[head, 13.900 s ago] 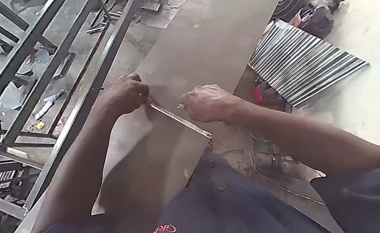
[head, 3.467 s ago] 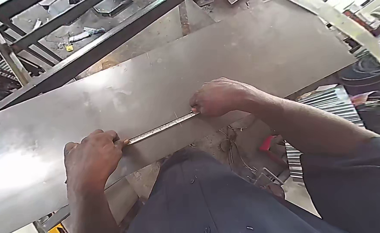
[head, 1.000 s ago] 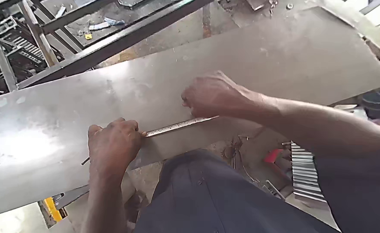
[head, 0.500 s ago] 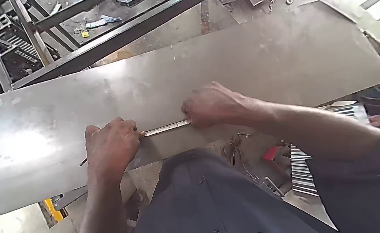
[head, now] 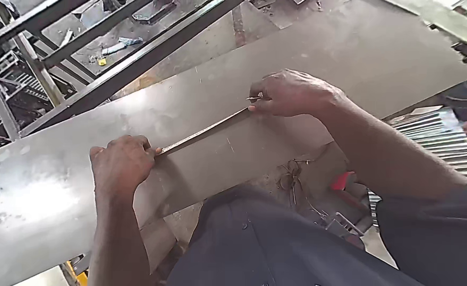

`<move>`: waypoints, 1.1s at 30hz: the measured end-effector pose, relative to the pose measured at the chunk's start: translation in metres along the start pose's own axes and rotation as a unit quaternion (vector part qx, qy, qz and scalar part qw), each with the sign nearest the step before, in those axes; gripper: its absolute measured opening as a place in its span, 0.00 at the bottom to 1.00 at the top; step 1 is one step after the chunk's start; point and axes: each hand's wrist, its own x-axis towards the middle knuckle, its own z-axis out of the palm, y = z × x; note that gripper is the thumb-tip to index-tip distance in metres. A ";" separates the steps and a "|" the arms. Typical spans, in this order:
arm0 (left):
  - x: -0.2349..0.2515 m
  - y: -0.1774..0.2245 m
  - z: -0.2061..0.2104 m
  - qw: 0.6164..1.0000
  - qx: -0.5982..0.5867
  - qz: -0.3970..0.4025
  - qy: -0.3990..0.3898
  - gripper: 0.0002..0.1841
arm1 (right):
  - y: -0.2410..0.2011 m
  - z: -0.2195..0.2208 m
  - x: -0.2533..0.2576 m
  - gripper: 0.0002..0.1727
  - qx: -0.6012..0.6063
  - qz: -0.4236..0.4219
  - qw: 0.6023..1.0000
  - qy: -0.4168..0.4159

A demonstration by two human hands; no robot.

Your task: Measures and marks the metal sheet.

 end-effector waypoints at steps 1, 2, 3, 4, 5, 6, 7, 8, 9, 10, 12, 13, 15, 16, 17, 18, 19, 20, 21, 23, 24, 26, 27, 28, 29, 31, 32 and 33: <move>0.003 0.000 0.000 1.000 0.002 0.004 0.000 0.19 | 0.001 0.002 0.001 0.16 0.003 0.003 1.000 0.002; 0.005 -0.001 -0.001 1.000 0.006 0.008 0.001 0.18 | 0.002 0.003 0.002 0.16 0.006 0.007 1.000 0.002; 0.007 -0.001 -0.001 1.000 0.009 0.010 0.000 0.18 | 0.002 0.003 0.003 0.16 0.004 0.013 1.000 0.001; 0.008 -0.001 -0.002 1.000 0.009 0.011 -0.002 0.17 | 0.002 0.003 0.003 0.16 0.000 0.019 1.000 -0.001; 0.009 -0.002 -0.002 1.000 0.011 0.010 -0.003 0.17 | 0.001 0.003 0.002 0.16 -0.003 0.026 1.000 -0.006; 0.009 -0.002 -0.001 1.000 0.011 0.012 -0.002 0.17 | 0.000 0.002 0.001 0.16 -0.003 0.031 0.999 -0.011; 0.009 -0.003 -0.001 1.000 0.014 0.012 0.000 0.17 | -0.001 0.002 -0.001 0.15 -0.004 0.034 0.999 -0.014; 0.009 -0.004 0.000 1.000 0.015 0.013 0.003 0.17 | -0.002 0.002 -0.002 0.15 -0.004 0.036 0.999 -0.015; 0.009 -0.004 0.001 1.000 0.017 0.013 0.002 0.17 | -0.002 0.002 -0.002 0.14 -0.006 0.040 0.999 -0.016; 0.009 -0.004 0.001 1.000 0.020 0.014 0.002 0.17 | -0.003 0.002 -0.003 0.14 -0.006 0.045 0.999 -0.019; 0.009 -0.005 0.000 1.000 0.022 0.014 0.005 0.17 | -0.006 0.000 -0.004 0.13 0.002 0.050 0.999 -0.022; 0.009 -0.006 0.000 1.000 0.022 0.013 0.007 0.17 | -0.007 0.000 -0.005 0.13 0.006 0.052 0.998 -0.021; 0.009 -0.006 0.000 1.000 0.022 0.013 0.007 0.18 | -0.007 0.000 -0.005 0.16 0.011 0.052 0.998 -0.020; 0.010 -0.006 0.000 1.000 0.023 0.013 0.007 0.18 | -0.007 0.000 -0.005 0.18 0.011 0.052 0.998 -0.021; 0.010 -0.006 0.000 1.000 0.022 0.012 0.005 0.18 | -0.007 0.001 -0.005 0.20 0.010 0.051 0.998 -0.018; 0.010 -0.006 0.000 1.000 0.021 0.010 0.004 0.18 | -0.007 0.001 -0.005 0.20 0.009 0.049 0.999 -0.015; 0.010 -0.006 0.000 1.000 0.019 0.008 0.003 0.17 | -0.007 0.002 -0.004 0.19 0.007 0.050 0.999 -0.013; 0.010 -0.006 0.000 1.000 0.015 0.005 0.001 0.17 | -0.007 0.002 -0.003 0.17 0.007 0.052 0.999 -0.013; 0.010 -0.005 -0.001 1.000 0.013 0.001 0.000 0.17 | -0.008 0.002 -0.002 0.15 0.009 0.052 0.998 -0.015; 0.010 -0.005 -0.002 1.000 0.012 -0.009 -0.007 0.17 | -0.009 0.004 0.000 0.14 0.013 0.046 0.999 -0.016; 0.010 -0.006 -0.002 1.000 0.010 -0.013 -0.009 0.17 | -0.009 0.005 0.002 0.14 0.017 0.042 0.999 -0.015; 0.011 -0.007 -0.002 1.000 0.009 -0.016 -0.010 0.17 | -0.010 0.007 0.005 0.14 0.022 0.037 0.999 -0.012; 0.011 -0.008 -0.002 1.000 0.011 -0.015 -0.011 0.17 | -0.010 0.008 0.006 0.14 0.021 0.037 0.999 -0.013; 0.011 -0.008 -0.002 1.000 0.011 -0.012 -0.011 0.17 | -0.010 0.008 0.008 0.14 0.021 0.037 0.999 -0.015; 0.011 -0.009 -0.002 1.000 0.011 -0.009 -0.011 0.17 | -0.010 0.008 0.009 0.14 0.020 0.040 0.999 -0.017; 0.010 -0.007 -0.002 1.000 -0.001 0.002 -0.005 0.17 | -0.008 0.005 0.009 0.14 0.014 0.041 0.999 -0.024; 0.010 -0.005 -0.002 1.000 -0.005 0.004 -0.003 0.18 | -0.006 0.003 0.010 0.14 0.009 0.040 0.999 -0.027; 0.009 -0.002 -0.002 1.000 -0.005 0.004 -0.003 0.18 | -0.004 0.001 0.010 0.14 0.004 0.042 0.999 -0.033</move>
